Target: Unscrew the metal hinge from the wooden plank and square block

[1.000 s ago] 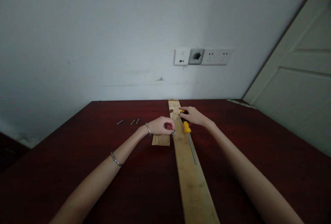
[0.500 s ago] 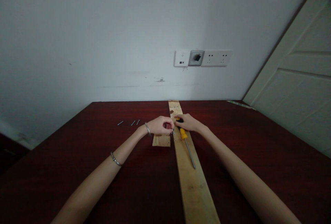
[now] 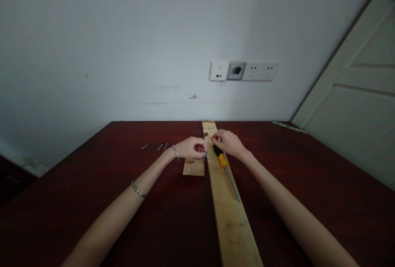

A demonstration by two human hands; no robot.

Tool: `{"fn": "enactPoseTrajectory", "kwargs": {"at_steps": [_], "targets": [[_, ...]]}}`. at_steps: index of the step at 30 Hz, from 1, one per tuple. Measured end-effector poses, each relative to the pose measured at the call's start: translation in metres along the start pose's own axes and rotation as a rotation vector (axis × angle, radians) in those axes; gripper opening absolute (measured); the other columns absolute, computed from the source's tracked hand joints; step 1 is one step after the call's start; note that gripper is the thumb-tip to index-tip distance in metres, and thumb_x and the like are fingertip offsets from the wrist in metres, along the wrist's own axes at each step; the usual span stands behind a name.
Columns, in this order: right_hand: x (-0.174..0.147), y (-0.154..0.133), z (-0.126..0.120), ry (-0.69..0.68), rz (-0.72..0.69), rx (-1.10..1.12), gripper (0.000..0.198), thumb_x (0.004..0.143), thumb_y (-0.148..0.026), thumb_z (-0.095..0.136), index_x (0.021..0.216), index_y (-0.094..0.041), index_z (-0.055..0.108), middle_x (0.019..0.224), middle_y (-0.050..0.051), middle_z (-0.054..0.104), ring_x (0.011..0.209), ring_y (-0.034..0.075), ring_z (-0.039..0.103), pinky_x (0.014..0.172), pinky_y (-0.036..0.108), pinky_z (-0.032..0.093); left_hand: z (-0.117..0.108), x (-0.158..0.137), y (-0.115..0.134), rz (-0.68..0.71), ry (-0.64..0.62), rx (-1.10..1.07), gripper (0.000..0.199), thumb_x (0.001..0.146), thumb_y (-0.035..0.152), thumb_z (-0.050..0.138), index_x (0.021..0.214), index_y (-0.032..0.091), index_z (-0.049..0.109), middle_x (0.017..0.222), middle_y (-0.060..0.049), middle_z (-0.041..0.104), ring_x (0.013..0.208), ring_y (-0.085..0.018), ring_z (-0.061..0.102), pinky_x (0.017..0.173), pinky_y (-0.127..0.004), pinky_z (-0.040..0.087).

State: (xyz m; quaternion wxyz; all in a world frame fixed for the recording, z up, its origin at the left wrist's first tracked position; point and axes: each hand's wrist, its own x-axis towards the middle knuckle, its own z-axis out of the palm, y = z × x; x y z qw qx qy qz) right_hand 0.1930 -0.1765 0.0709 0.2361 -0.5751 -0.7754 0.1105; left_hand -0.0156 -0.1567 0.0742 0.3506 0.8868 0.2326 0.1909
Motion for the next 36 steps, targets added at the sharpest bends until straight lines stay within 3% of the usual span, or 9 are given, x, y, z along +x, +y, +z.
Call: {"fn": "enactPoseTrajectory", "kwargs": {"at_steps": [5,9,19,28,36], "targets": [[0.002,-0.010,-0.003,-0.156,0.074,0.222,0.026,0.080,-0.032,0.050,0.063,-0.015,0.060,0.062,0.003,0.063,0.056,0.011,0.057,0.053,0.021,0.041,-0.004,-0.001,0.002,0.002,0.014,0.020,0.006,0.071,0.014,0.062,0.074,0.013,0.057,0.067,0.004,0.052,0.060,-0.006,0.048,0.058,-0.017,0.040],[0.000,-0.019,0.001,-0.331,0.179,0.405,0.029,0.080,-0.029,0.049,0.054,-0.016,0.054,0.047,-0.001,0.056,0.037,0.005,0.046,0.037,0.017,0.034,-0.005,-0.002,0.005,0.006,0.018,0.048,0.005,0.070,0.012,0.060,0.075,0.013,0.058,0.067,0.004,0.054,0.061,-0.006,0.048,0.059,-0.017,0.040],[-0.002,-0.024,0.000,-0.431,0.267,0.592,0.021,0.075,-0.022,0.051,0.056,-0.015,0.055,0.042,-0.005,0.051,0.032,0.003,0.040,0.033,0.015,0.029,-0.002,-0.001,0.012,0.063,0.016,0.089,0.006,0.070,0.009,0.059,0.074,0.012,0.058,0.069,0.003,0.053,0.061,-0.006,0.048,0.059,-0.017,0.040],[-0.003,-0.019,0.007,-0.467,0.233,0.651,0.020,0.073,-0.023,0.054,0.056,-0.014,0.056,0.041,-0.006,0.048,0.033,0.002,0.036,0.033,0.015,0.023,-0.001,-0.001,0.011,0.074,0.018,0.103,0.006,0.069,0.008,0.059,0.074,0.012,0.059,0.069,0.003,0.053,0.062,-0.007,0.048,0.058,-0.017,0.040],[-0.003,-0.022,0.007,-0.434,0.193,0.673,0.025,0.070,-0.020,0.052,0.047,-0.016,0.046,0.041,-0.006,0.046,0.035,0.002,0.037,0.035,0.016,0.021,-0.002,-0.001,0.010,0.082,0.027,0.089,0.006,0.069,0.009,0.058,0.073,0.012,0.058,0.069,0.003,0.053,0.061,-0.007,0.048,0.058,-0.017,0.040]]}}
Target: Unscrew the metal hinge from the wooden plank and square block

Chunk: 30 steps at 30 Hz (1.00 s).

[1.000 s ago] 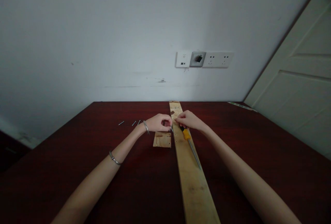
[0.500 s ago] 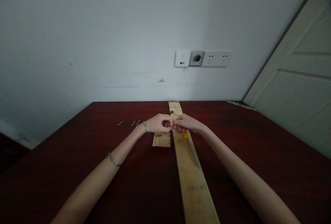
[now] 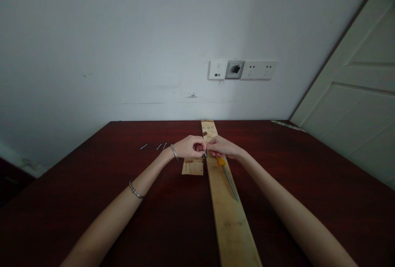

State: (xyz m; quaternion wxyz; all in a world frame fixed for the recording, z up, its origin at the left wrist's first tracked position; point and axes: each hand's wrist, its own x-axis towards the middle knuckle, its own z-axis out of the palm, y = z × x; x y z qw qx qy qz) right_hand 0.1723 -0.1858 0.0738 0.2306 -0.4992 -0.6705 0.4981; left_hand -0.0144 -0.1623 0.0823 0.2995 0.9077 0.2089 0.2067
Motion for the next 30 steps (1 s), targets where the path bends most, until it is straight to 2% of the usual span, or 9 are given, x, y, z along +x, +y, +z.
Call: {"fn": "enactPoseTrajectory", "kwargs": {"at_steps": [11,14,18,24,27,30], "targets": [[-0.004,-0.006,-0.002,0.005,-0.007,-0.053,0.023,0.069,-0.019,0.050,0.045,-0.016,0.048,0.039,-0.006,0.044,0.034,0.003,0.036,0.034,0.016,0.023,-0.008,-0.003,0.007,-0.024,0.038,-0.027,0.004,0.071,0.013,0.057,0.074,0.013,0.057,0.069,0.003,0.053,0.061,-0.007,0.048,0.057,-0.018,0.040],[-0.004,-0.006,-0.003,0.024,-0.014,-0.081,0.025,0.070,-0.019,0.050,0.045,-0.016,0.048,0.039,-0.006,0.045,0.034,0.003,0.037,0.034,0.017,0.024,-0.023,-0.006,0.009,-0.032,0.059,0.008,0.004,0.071,0.016,0.057,0.073,0.013,0.057,0.069,0.003,0.053,0.061,-0.007,0.047,0.058,-0.019,0.040],[-0.007,-0.011,-0.004,0.044,-0.033,-0.109,0.028,0.073,-0.023,0.052,0.046,-0.016,0.048,0.041,-0.005,0.046,0.034,0.003,0.037,0.034,0.017,0.025,-0.060,-0.021,0.005,-0.123,0.112,0.104,0.007,0.072,0.021,0.057,0.075,0.014,0.057,0.068,0.003,0.053,0.060,-0.008,0.047,0.058,-0.020,0.039],[-0.011,-0.017,-0.003,0.068,-0.087,-0.120,0.030,0.076,-0.028,0.053,0.049,-0.017,0.047,0.043,-0.006,0.045,0.035,0.003,0.037,0.034,0.018,0.026,-0.116,-0.064,-0.026,-0.381,0.255,0.053,0.015,0.073,0.027,0.059,0.079,0.013,0.056,0.073,0.001,0.056,0.069,-0.010,0.051,0.067,-0.022,0.041],[-0.011,-0.018,-0.002,0.081,-0.114,-0.119,0.033,0.078,-0.033,0.053,0.049,-0.017,0.046,0.043,-0.006,0.045,0.034,0.003,0.036,0.034,0.018,0.026,-0.128,-0.090,-0.052,-0.466,0.261,0.052,0.019,0.072,0.030,0.061,0.076,0.013,0.054,0.072,0.001,0.057,0.068,-0.011,0.050,0.065,-0.023,0.041],[-0.010,-0.018,0.000,0.091,-0.134,-0.112,0.037,0.079,-0.038,0.052,0.049,-0.018,0.045,0.042,-0.006,0.045,0.033,0.003,0.036,0.034,0.019,0.025,-0.129,-0.115,-0.076,-0.577,0.197,0.029,0.026,0.070,0.037,0.063,0.078,0.014,0.054,0.064,0.002,0.056,0.060,-0.010,0.049,0.056,-0.022,0.041]]}}
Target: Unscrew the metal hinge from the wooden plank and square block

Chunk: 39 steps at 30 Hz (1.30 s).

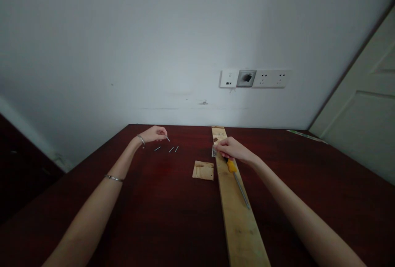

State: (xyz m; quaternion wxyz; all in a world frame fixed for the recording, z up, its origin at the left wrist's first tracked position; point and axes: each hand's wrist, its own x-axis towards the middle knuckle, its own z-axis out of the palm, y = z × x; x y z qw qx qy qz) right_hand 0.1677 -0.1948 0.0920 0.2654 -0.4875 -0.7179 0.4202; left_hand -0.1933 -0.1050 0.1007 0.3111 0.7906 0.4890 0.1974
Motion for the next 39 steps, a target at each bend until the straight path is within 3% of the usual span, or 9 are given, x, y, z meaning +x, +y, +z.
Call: {"fn": "enactPoseTrajectory", "kwargs": {"at_steps": [4,9,17,26,29,33,36,39], "targets": [[0.001,-0.003,0.004,-0.006,-0.023,0.021,0.036,0.078,-0.042,0.053,0.052,-0.018,0.046,0.043,-0.006,0.044,0.033,0.004,0.036,0.034,0.019,0.025,0.005,-0.009,-0.029,-0.129,-0.142,0.036,0.029,0.064,0.040,0.066,0.074,0.015,0.058,0.056,0.004,0.053,0.052,-0.009,0.049,0.052,-0.021,0.041],[-0.001,-0.005,0.009,-0.023,-0.044,0.055,0.038,0.079,-0.045,0.052,0.054,-0.018,0.045,0.044,-0.006,0.042,0.034,0.004,0.034,0.034,0.018,0.026,0.016,-0.012,-0.042,-0.212,-0.254,0.083,0.024,0.062,0.036,0.067,0.073,0.015,0.060,0.057,0.004,0.055,0.049,-0.008,0.048,0.047,-0.019,0.038],[-0.011,-0.012,0.012,-0.033,-0.057,0.096,0.038,0.078,-0.048,0.055,0.056,-0.018,0.047,0.047,-0.006,0.043,0.037,0.004,0.035,0.035,0.019,0.027,0.035,-0.008,-0.041,-0.242,-0.380,0.132,0.017,0.066,0.030,0.063,0.074,0.016,0.062,0.057,0.003,0.055,0.051,-0.009,0.049,0.045,-0.017,0.036],[-0.022,-0.021,0.007,-0.025,-0.064,0.136,0.041,0.076,-0.051,0.056,0.054,-0.018,0.045,0.045,-0.006,0.041,0.035,0.003,0.033,0.034,0.019,0.025,0.036,-0.013,-0.024,-0.260,-0.346,0.195,0.032,0.061,0.028,0.070,0.086,0.016,0.055,0.052,0.007,0.051,0.041,-0.008,0.041,0.042,-0.019,0.031],[-0.020,-0.023,0.009,-0.035,-0.077,0.135,0.041,0.077,-0.051,0.056,0.055,-0.018,0.046,0.045,-0.007,0.042,0.035,0.003,0.033,0.033,0.019,0.025,0.035,-0.015,-0.003,-0.186,-0.284,0.206,0.033,0.061,0.026,0.072,0.087,0.015,0.055,0.059,0.005,0.055,0.049,-0.009,0.048,0.048,-0.020,0.036],[-0.013,-0.034,0.021,-0.077,-0.096,0.121,0.042,0.079,-0.051,0.055,0.055,-0.018,0.047,0.042,-0.007,0.042,0.032,0.003,0.034,0.033,0.018,0.025,0.038,-0.027,0.042,-0.012,-0.162,0.181,0.049,0.067,0.032,0.072,0.109,0.017,0.052,0.097,-0.004,0.062,0.081,-0.013,0.057,0.068,-0.022,0.044],[-0.007,-0.049,0.035,-0.138,-0.115,0.116,0.041,0.079,-0.049,0.057,0.055,-0.017,0.048,0.043,-0.006,0.045,0.032,0.003,0.037,0.033,0.017,0.026,0.045,-0.045,0.078,0.277,-0.102,0.137,0.071,0.064,0.037,0.077,0.126,0.020,0.046,0.122,-0.011,0.056,0.105,-0.021,0.055,0.080,-0.030,0.046],[-0.002,-0.064,0.050,-0.198,-0.143,0.114,0.040,0.078,-0.047,0.058,0.054,-0.017,0.049,0.041,-0.006,0.045,0.032,0.003,0.038,0.033,0.017,0.027,0.053,-0.064,0.101,0.412,-0.100,0.138,0.079,0.062,0.036,0.080,0.131,0.023,0.043,0.134,-0.012,0.048,0.116,-0.025,0.050,0.090,-0.037,0.044]]}}
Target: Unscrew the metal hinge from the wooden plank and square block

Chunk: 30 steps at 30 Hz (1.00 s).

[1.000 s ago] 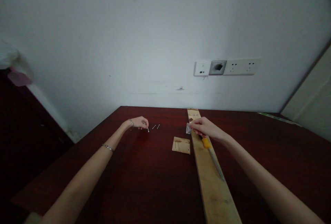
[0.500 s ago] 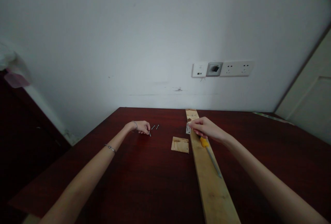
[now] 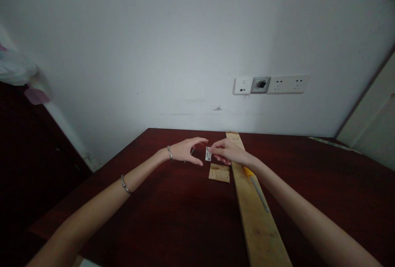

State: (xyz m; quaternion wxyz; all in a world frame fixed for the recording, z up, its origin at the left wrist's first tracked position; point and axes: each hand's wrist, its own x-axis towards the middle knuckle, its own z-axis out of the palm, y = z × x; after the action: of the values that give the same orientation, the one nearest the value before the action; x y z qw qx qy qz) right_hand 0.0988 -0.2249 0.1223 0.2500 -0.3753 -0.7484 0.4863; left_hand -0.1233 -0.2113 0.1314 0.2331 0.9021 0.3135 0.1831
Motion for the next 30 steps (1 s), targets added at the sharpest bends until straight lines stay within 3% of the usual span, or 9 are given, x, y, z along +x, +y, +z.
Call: {"fn": "enactPoseTrajectory", "kwargs": {"at_steps": [3,9,14,16,19,24,30], "targets": [[0.007,-0.008,0.013,-0.037,-0.032,0.000,0.039,0.078,-0.044,0.059,0.052,-0.017,0.049,0.041,-0.006,0.045,0.032,0.003,0.038,0.033,0.017,0.027,0.005,-0.011,0.012,0.047,0.032,0.046,0.074,0.064,0.034,0.079,0.129,0.020,0.046,0.128,-0.011,0.054,0.113,-0.024,0.052,0.096,-0.039,0.041],[0.017,-0.014,0.032,-0.048,-0.056,0.012,0.031,0.079,-0.039,0.057,0.057,-0.017,0.051,0.046,-0.006,0.047,0.033,0.003,0.036,0.032,0.017,0.028,0.007,-0.036,0.010,-0.059,0.117,0.003,0.050,0.072,0.035,0.072,0.115,0.016,0.057,0.095,-0.004,0.067,0.077,-0.014,0.061,0.071,-0.026,0.048],[0.029,-0.013,0.049,-0.025,-0.061,0.003,0.031,0.082,-0.037,0.052,0.058,-0.017,0.049,0.046,-0.006,0.047,0.033,0.003,0.038,0.032,0.017,0.029,-0.002,-0.050,0.004,-0.056,0.110,0.089,0.044,0.073,0.036,0.071,0.110,0.016,0.060,0.092,-0.002,0.068,0.076,-0.013,0.061,0.071,-0.023,0.047],[0.032,-0.008,0.054,-0.009,-0.069,-0.004,0.032,0.084,-0.040,0.048,0.064,-0.017,0.052,0.048,-0.006,0.048,0.034,0.004,0.039,0.032,0.017,0.030,-0.008,-0.053,-0.013,-0.097,0.085,0.112,0.043,0.073,0.038,0.070,0.110,0.017,0.060,0.091,-0.001,0.068,0.074,-0.012,0.060,0.069,-0.022,0.046],[0.028,0.002,0.053,0.024,-0.080,-0.034,0.033,0.086,-0.045,0.045,0.075,-0.016,0.057,0.050,-0.006,0.049,0.035,0.005,0.040,0.034,0.017,0.031,-0.018,-0.059,-0.057,-0.280,0.105,0.233,0.042,0.073,0.039,0.070,0.109,0.018,0.061,0.085,-0.001,0.067,0.071,-0.012,0.059,0.068,-0.022,0.045],[0.006,0.026,0.030,0.107,-0.080,-0.126,0.039,0.086,-0.051,0.044,0.077,-0.016,0.058,0.049,-0.005,0.049,0.037,0.006,0.041,0.037,0.018,0.031,-0.025,-0.077,-0.134,-0.469,0.143,0.361,0.026,0.075,0.037,0.065,0.094,0.019,0.065,0.087,-0.002,0.066,0.078,-0.016,0.059,0.074,-0.025,0.043],[-0.023,0.046,-0.004,0.184,-0.036,-0.215,0.042,0.086,-0.053,0.042,0.079,-0.015,0.059,0.051,-0.004,0.049,0.040,0.007,0.041,0.041,0.020,0.032,-0.013,-0.086,-0.179,-0.598,0.186,0.421,0.027,0.073,0.039,0.063,0.085,0.015,0.066,0.093,-0.008,0.061,0.089,-0.021,0.057,0.083,-0.029,0.043]]}}
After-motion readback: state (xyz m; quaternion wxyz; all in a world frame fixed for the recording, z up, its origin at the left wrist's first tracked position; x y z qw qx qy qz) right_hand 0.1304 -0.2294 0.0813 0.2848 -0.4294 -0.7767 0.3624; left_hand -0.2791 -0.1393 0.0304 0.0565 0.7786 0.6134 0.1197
